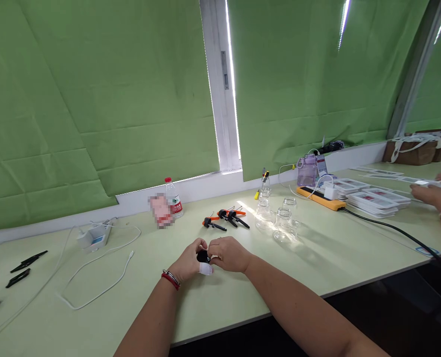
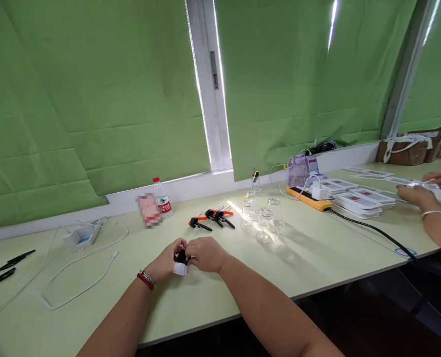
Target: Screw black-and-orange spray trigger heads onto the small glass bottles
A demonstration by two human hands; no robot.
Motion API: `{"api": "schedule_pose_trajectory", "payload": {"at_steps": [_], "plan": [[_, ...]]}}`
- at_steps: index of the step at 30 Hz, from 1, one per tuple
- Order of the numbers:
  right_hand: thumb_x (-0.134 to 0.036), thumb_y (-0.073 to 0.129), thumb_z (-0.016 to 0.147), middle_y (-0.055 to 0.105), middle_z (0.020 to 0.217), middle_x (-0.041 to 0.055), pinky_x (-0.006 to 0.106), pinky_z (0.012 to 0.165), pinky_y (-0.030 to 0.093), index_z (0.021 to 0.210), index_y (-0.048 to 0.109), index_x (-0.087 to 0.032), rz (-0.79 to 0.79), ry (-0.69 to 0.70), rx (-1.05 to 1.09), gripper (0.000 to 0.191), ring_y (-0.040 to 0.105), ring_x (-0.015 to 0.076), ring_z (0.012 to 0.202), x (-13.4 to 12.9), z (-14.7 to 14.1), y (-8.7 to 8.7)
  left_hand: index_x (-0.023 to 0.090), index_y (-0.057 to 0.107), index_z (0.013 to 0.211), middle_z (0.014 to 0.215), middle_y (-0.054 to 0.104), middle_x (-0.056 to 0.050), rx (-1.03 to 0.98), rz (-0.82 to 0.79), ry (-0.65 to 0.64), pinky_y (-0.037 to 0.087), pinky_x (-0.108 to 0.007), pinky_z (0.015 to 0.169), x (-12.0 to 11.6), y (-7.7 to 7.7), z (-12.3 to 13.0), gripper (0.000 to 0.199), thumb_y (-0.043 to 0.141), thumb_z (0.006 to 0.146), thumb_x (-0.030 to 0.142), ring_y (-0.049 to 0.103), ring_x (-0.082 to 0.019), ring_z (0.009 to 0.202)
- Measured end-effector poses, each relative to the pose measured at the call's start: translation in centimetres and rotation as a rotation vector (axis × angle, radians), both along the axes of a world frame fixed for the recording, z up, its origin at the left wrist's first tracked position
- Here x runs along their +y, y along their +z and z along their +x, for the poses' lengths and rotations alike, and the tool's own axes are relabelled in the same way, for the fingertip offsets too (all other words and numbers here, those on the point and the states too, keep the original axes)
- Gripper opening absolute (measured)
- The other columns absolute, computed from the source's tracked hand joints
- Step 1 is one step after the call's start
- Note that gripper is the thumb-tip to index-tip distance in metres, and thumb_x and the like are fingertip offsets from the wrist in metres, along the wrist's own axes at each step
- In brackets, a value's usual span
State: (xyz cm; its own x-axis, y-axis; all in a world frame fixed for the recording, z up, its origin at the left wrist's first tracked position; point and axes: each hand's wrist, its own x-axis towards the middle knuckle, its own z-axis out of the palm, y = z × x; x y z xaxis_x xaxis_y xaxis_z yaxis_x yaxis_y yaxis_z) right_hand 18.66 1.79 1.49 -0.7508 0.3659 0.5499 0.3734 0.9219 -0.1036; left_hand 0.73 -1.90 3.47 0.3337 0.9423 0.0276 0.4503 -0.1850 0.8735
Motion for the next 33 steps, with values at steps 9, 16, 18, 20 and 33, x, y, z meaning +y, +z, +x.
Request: {"api": "schedule_pose_trajectory", "payload": {"at_steps": [9,16,18,20,33], "plan": [[-0.018,0.066,0.074,0.067,0.083,-0.0009,0.023,0.061,0.038,0.081,0.065,-0.02,-0.046,0.006,0.001,0.008,0.058,0.0129,0.07,-0.16,0.09,0.13,0.019,0.044,0.088,0.079,0.056,0.003,0.001,-0.005,0.003,0.036,-0.024,0.059,-0.06,0.1,0.01,0.048,0.071,0.048,0.015,0.049,-0.013,0.07],[-0.018,0.069,0.07,0.066,0.08,-0.0013,0.023,0.06,0.037,0.076,0.063,-0.02,-0.092,0.005,0.0,0.008,0.056,0.012,0.066,-0.19,0.16,0.26,0.019,0.044,0.087,0.079,0.056,0.003,-0.012,0.004,-0.008,0.036,-0.024,0.059,0.02,0.04,-0.03,0.048,0.07,0.048,0.014,0.048,-0.013,0.07],[-0.019,0.07,0.069,0.066,0.08,-0.0015,0.023,0.059,0.036,0.073,0.062,-0.019,-0.112,-0.005,0.002,0.009,0.055,0.0113,0.064,-0.21,0.17,0.3,0.019,0.044,0.087,0.08,0.057,0.002,-0.015,0.002,-0.013,0.036,-0.024,0.059,-0.01,0.09,-0.03,0.047,0.07,0.048,0.014,0.049,-0.013,0.07],[-0.018,0.071,0.068,0.066,0.081,-0.002,0.022,0.06,0.037,0.075,0.063,-0.019,-0.139,0.002,0.019,0.01,0.055,0.0106,0.065,-0.22,0.17,0.32,0.019,0.044,0.087,0.081,0.057,0.002,-0.013,0.004,-0.015,0.036,-0.024,0.06,-0.05,0.11,-0.04,0.047,0.07,0.049,0.014,0.049,-0.013,0.07],[-0.019,0.073,0.066,0.064,0.08,-0.0027,0.02,0.059,0.038,0.071,0.06,-0.018,-0.205,0.021,0.025,0.013,0.054,0.01,0.065,-0.02,0.17,0.23,0.019,0.045,0.086,0.083,0.058,0.001,-0.014,0.014,-0.018,0.037,-0.024,0.061,-0.02,-0.01,-0.07,0.047,0.072,0.048,0.014,0.05,-0.014,0.073]]}}
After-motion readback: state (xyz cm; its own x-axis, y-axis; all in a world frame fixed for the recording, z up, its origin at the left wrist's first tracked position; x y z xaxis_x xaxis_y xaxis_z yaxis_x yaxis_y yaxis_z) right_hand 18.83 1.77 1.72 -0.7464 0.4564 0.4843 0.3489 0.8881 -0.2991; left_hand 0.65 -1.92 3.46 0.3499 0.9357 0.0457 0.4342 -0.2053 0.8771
